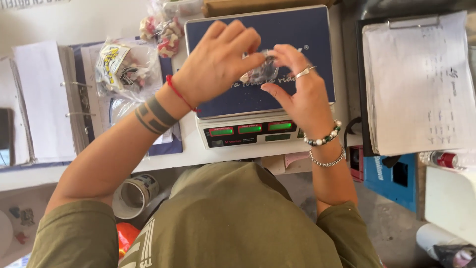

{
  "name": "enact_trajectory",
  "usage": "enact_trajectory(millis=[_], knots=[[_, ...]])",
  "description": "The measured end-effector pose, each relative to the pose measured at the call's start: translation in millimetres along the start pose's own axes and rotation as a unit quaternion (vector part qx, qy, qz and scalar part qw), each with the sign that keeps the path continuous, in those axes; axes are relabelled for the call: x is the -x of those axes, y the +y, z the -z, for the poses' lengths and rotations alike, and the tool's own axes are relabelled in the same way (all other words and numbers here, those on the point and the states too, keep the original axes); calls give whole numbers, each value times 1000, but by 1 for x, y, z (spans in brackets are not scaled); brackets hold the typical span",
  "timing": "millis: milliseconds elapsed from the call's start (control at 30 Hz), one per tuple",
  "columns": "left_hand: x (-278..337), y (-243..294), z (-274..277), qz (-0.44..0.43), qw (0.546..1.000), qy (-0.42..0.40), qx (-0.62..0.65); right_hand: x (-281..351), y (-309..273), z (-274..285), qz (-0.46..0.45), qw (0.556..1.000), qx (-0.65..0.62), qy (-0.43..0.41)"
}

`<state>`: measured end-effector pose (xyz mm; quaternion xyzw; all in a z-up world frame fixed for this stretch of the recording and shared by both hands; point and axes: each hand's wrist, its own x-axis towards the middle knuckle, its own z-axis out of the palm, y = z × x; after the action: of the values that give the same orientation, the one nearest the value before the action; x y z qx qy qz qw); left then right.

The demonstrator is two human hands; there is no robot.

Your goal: Packaging and weighing small candies into plastic bags at a service counter.

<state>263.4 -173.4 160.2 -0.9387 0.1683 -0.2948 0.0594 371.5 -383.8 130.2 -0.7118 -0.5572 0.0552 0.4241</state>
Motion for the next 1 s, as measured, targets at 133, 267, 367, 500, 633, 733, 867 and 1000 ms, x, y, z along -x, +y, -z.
enact_trajectory(millis=[133, 267, 367, 500, 633, 733, 867, 1000], knots=[[4, -17, 2, 36, 999, 28, -8, -13, 24, 0, 61, 986, 152, -15], [8, -31, 5, 46, 997, 49, -23, -37, 11, 9, 153, 962, 227, 25], [8, -36, 13, 68, 994, 77, 47, -47, 3, 14, 210, 942, 243, 97], [28, -40, -11, 62, 996, 56, -7, -53, 14, 2, 168, 952, 253, 30], [31, -37, 1, 87, 995, 37, 28, -54, 13, -4, 221, 932, 279, 74], [24, -30, 11, 83, 992, 82, 37, -54, -2, 5, 197, 944, 261, 46], [35, -36, -18, 88, 995, 35, -25, -51, 14, -3, 152, 965, 211, -22], [29, -40, -6, 110, 990, 72, 42, -53, -3, 5, 178, 965, 190, 27]])
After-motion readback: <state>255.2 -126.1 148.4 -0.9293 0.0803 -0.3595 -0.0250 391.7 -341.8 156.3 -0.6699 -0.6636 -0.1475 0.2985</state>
